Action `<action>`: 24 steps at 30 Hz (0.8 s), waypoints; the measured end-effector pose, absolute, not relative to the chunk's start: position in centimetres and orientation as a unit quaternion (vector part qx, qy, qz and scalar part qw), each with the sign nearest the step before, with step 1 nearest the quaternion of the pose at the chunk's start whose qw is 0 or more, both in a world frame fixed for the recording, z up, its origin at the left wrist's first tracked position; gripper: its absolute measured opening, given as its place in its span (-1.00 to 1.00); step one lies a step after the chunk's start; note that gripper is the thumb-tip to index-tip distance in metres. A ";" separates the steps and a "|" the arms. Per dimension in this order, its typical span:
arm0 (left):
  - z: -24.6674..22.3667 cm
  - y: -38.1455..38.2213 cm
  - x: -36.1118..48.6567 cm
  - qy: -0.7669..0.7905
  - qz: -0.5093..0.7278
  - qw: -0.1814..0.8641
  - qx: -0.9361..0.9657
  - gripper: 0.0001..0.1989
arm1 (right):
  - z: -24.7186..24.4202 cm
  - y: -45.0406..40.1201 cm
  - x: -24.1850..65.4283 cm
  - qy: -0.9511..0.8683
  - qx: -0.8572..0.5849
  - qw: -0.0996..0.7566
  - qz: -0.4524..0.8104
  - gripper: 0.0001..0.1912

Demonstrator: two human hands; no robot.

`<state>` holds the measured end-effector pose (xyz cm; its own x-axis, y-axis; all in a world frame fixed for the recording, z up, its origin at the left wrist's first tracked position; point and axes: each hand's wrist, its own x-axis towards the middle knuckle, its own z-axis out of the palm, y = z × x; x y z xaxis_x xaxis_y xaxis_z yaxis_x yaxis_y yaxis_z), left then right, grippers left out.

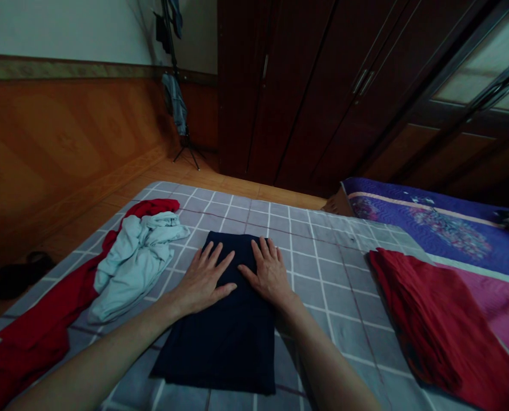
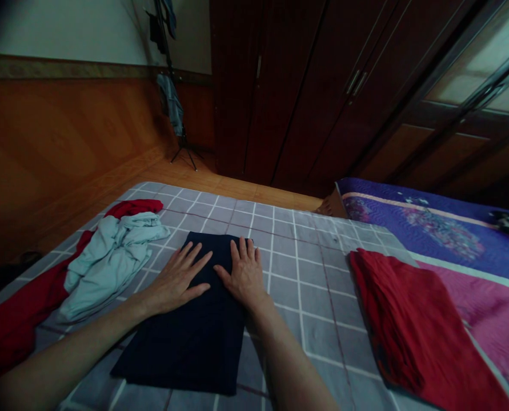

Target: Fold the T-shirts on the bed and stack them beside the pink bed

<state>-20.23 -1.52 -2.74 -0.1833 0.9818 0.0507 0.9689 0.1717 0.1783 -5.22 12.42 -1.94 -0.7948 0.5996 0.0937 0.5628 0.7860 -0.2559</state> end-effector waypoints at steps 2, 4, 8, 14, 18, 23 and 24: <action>-2.7 -1.6 -20.2 0.762 0.095 0.034 0.640 -0.26 | -2.0 12.3 -5.2 -0.941 -0.309 0.087 0.107 -0.21; -2.3 -1.9 -19.6 0.750 0.114 0.021 0.651 -0.16 | -2.0 12.3 -5.1 -0.941 -0.307 0.091 0.106 -0.19; -0.8 -3.2 -16.7 0.660 0.147 0.010 0.737 -0.03 | -2.4 12.5 -4.9 -0.943 -0.297 0.099 0.110 -0.24; 0.6 -4.8 -13.3 0.499 0.111 0.126 0.850 -0.28 | -2.6 12.7 -4.8 -0.941 -0.296 0.119 0.112 -0.23; 1.3 -5.0 -13.3 0.467 0.086 0.193 0.859 -0.42 | -2.5 12.5 -4.7 -0.942 -0.289 0.131 0.112 -0.24; 1.9 -5.4 -13.1 0.449 0.097 0.249 0.853 -0.39 | -2.4 12.5 -4.7 -0.941 -0.292 0.129 0.110 -0.24; 2.0 -5.5 -13.0 0.445 0.107 0.260 0.850 -0.38 | -2.4 12.5 -4.7 -0.941 -0.292 0.127 0.110 -0.24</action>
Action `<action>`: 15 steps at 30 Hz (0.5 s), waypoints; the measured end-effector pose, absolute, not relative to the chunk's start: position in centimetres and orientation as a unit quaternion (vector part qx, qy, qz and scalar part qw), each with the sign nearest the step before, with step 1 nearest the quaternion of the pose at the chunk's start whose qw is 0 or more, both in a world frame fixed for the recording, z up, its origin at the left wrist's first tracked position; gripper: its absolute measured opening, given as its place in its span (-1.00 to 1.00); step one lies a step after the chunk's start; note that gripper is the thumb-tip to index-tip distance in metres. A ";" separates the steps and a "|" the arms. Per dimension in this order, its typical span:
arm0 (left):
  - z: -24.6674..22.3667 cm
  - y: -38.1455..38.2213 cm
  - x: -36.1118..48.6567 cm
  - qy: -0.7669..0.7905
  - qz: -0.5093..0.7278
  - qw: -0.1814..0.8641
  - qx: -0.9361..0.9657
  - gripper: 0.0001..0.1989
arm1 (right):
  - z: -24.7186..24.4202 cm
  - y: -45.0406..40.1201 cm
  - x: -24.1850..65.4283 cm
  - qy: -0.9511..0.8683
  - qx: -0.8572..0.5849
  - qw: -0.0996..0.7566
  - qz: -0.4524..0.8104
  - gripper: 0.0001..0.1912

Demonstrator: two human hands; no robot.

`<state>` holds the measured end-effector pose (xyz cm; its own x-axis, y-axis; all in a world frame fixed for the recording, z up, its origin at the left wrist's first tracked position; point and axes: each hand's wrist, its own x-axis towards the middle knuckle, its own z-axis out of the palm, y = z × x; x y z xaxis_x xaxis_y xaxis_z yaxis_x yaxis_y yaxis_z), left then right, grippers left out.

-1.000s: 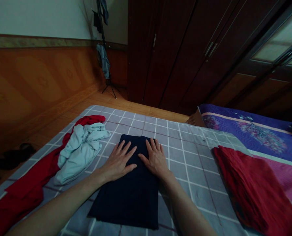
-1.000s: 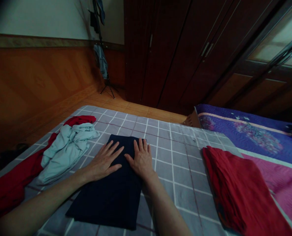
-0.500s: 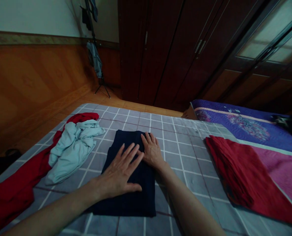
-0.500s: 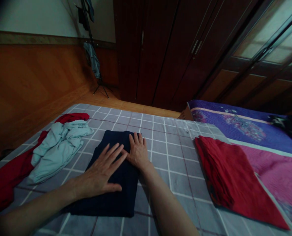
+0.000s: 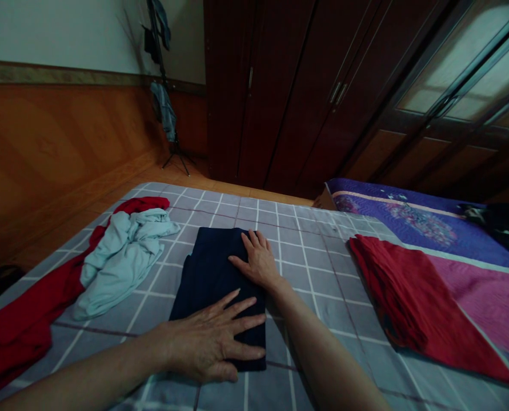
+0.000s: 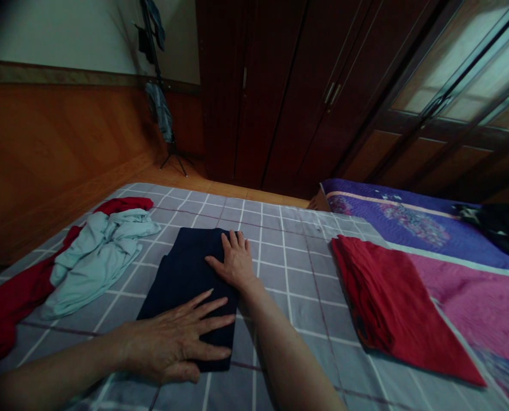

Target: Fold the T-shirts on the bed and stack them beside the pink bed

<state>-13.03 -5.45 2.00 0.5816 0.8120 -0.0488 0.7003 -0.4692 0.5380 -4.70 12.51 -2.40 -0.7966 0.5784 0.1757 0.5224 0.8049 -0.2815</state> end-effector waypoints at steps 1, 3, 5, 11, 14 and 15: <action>2.2 -5.5 -13.0 0.440 0.116 0.274 0.847 -0.37 | -2.4 12.5 -4.7 -0.942 -0.292 0.126 0.111 -0.23; 2.6 -5.6 -12.9 0.431 0.124 0.303 0.841 -0.37 | -2.3 12.5 -4.7 -0.942 -0.291 0.122 0.114 -0.23; 3.1 -5.7 -12.9 0.421 0.127 0.332 0.835 -0.37 | -2.3 12.5 -4.7 -0.942 -0.291 0.119 0.115 -0.22; 4.3 -5.5 -12.8 0.389 0.166 0.385 0.820 -0.49 | -2.2 12.5 -4.7 -0.942 -0.293 0.119 0.115 -0.22; 4.3 -5.2 -12.8 0.394 0.173 0.389 0.815 -0.38 | -2.2 12.5 -4.8 -0.941 -0.294 0.120 0.116 -0.22; 4.2 -5.2 -12.9 0.393 0.172 0.391 0.815 -0.34 | -2.2 12.5 -4.8 -0.941 -0.294 0.121 0.116 -0.22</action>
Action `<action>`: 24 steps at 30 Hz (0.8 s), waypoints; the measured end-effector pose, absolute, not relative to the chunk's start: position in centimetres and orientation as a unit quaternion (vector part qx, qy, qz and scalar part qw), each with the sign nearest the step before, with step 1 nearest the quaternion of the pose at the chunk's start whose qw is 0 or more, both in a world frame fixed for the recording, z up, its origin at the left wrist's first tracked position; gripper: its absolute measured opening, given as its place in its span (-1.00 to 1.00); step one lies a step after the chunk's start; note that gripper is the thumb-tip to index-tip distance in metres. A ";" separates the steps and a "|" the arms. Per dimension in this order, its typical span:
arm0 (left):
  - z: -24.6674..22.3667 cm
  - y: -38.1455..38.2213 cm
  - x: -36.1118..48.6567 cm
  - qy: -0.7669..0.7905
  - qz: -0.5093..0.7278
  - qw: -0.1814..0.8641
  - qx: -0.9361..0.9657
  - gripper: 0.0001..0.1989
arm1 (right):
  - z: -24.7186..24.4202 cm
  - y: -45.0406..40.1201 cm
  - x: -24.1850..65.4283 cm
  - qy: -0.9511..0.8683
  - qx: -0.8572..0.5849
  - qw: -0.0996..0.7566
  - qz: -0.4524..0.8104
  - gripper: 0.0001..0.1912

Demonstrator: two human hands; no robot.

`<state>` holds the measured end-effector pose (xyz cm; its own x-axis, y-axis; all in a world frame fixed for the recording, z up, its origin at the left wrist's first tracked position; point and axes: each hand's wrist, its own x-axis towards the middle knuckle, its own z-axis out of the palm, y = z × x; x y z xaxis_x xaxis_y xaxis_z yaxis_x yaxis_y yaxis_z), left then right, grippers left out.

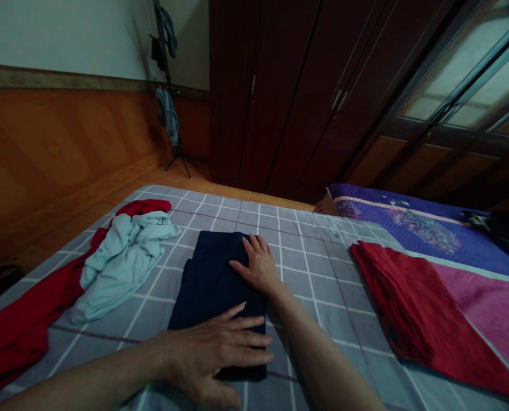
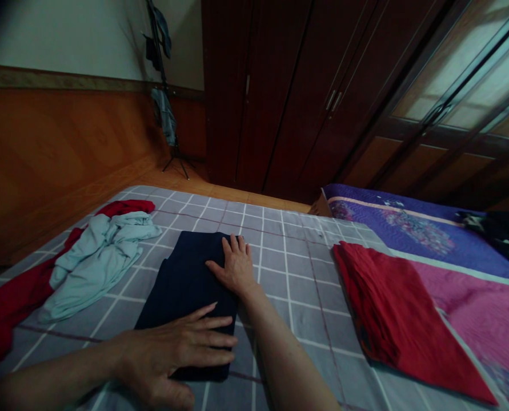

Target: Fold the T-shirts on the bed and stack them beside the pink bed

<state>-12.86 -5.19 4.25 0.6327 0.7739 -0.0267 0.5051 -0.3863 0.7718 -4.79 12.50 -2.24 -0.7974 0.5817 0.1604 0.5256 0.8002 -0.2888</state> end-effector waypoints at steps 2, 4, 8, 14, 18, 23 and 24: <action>4.2 -5.1 -12.9 0.385 0.166 0.398 0.816 -0.34 | -2.2 12.5 -4.8 -0.941 -0.293 0.122 0.115 -0.23; 4.4 -5.1 -13.0 0.375 0.162 0.411 0.815 -0.40 | -2.2 12.5 -4.8 -0.942 -0.291 0.123 0.115 -0.23; 4.9 -5.0 -13.1 0.348 0.172 0.465 0.795 -0.46 | -2.3 12.5 -4.7 -0.941 -0.292 0.128 0.112 -0.24; 4.8 -4.7 -13.7 0.309 0.175 0.540 0.763 -0.51 | -2.3 12.5 -4.7 -0.942 -0.292 0.124 0.109 -0.23; 4.7 -4.6 -14.7 0.365 0.264 0.526 0.722 -0.59 | -2.4 12.5 -4.7 -0.942 -0.292 0.124 0.109 -0.23; 2.6 -3.5 -16.4 0.593 0.364 0.265 0.667 -0.73 | -2.7 12.6 -4.8 -0.934 -0.297 0.144 0.137 -0.20; 1.8 -3.2 -17.0 0.628 0.375 0.203 0.651 -0.73 | -2.7 12.7 -4.8 -0.927 -0.305 0.161 0.149 -0.19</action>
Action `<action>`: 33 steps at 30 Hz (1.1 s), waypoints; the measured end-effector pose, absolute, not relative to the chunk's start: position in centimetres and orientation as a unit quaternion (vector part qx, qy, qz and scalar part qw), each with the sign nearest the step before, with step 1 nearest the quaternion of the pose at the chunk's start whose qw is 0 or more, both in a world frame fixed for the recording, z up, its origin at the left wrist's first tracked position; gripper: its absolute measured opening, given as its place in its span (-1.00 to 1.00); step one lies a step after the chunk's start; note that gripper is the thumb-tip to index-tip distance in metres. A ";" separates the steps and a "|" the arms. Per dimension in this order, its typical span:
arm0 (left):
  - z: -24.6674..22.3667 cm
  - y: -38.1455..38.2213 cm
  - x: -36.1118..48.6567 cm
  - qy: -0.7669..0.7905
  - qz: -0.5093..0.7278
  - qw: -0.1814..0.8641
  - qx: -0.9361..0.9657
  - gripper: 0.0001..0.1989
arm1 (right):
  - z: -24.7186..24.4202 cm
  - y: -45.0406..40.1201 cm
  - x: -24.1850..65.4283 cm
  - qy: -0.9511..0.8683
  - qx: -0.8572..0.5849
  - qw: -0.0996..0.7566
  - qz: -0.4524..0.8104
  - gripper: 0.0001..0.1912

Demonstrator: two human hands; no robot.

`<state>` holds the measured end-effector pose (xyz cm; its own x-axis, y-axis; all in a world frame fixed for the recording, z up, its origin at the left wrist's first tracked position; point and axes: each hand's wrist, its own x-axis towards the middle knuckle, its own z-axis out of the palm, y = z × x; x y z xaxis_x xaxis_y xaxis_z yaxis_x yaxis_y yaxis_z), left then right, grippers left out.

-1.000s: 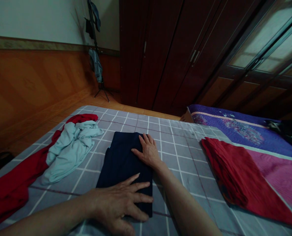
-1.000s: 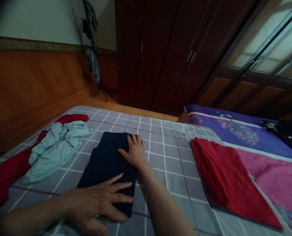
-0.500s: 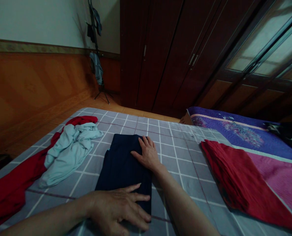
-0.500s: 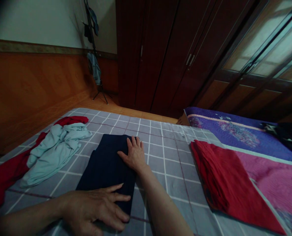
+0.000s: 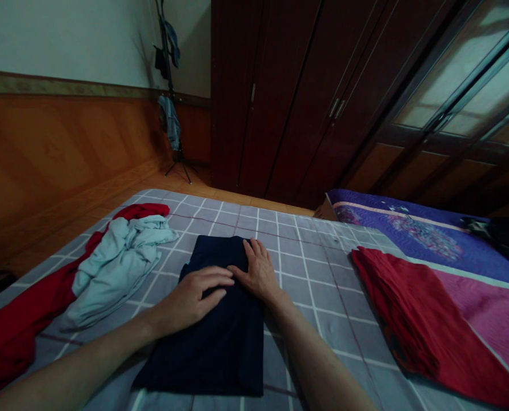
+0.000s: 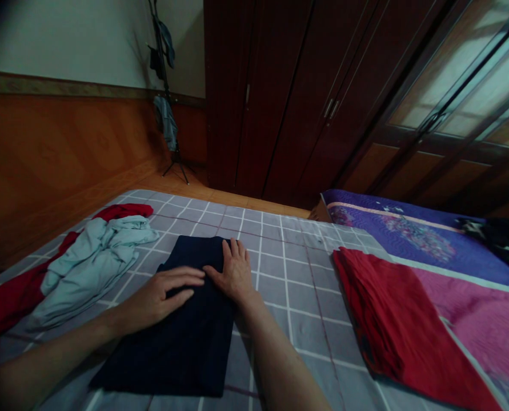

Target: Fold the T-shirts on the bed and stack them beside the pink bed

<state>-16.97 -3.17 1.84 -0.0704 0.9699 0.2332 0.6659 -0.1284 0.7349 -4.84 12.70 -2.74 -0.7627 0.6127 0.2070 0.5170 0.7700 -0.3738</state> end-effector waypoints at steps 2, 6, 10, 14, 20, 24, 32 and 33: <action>0.2 -2.5 -18.5 0.688 0.396 0.099 0.600 -0.72 | -2.7 13.2 -4.9 -0.902 -0.332 0.214 0.174 -0.19; -2.8 -1.4 -22.0 0.756 0.396 -0.009 0.522 -0.62 | -2.4 15.0 -4.5 -0.822 -0.431 0.277 0.249 -0.35; -4.3 -0.9 -23.9 0.792 0.306 -0.042 0.526 -0.53 | -2.0 16.0 -4.1 -0.799 -0.476 0.230 0.285 -0.47; -4.6 -0.8 -24.1 0.806 0.258 -0.037 0.532 -0.53 | -1.1 15.4 -4.3 -0.805 -0.482 0.201 0.281 -0.56; -4.5 -0.3 -25.1 0.814 0.308 0.035 0.492 -0.44 | 0.1 14.1 -2.6 -0.793 -0.473 0.173 0.343 -0.48; -3.3 0.9 -26.4 0.824 0.261 0.073 0.497 -0.36 | 0.5 11.5 1.0 -0.759 -0.458 0.140 0.441 -0.44; -0.5 6.7 -26.5 0.756 0.177 0.087 0.624 -0.44 | 1.0 4.6 6.0 -0.554 -0.453 0.057 0.697 -0.32; -0.3 7.6 -26.1 0.743 0.168 0.098 0.640 -0.45 | 1.1 4.1 6.0 -0.546 -0.447 0.048 0.707 -0.33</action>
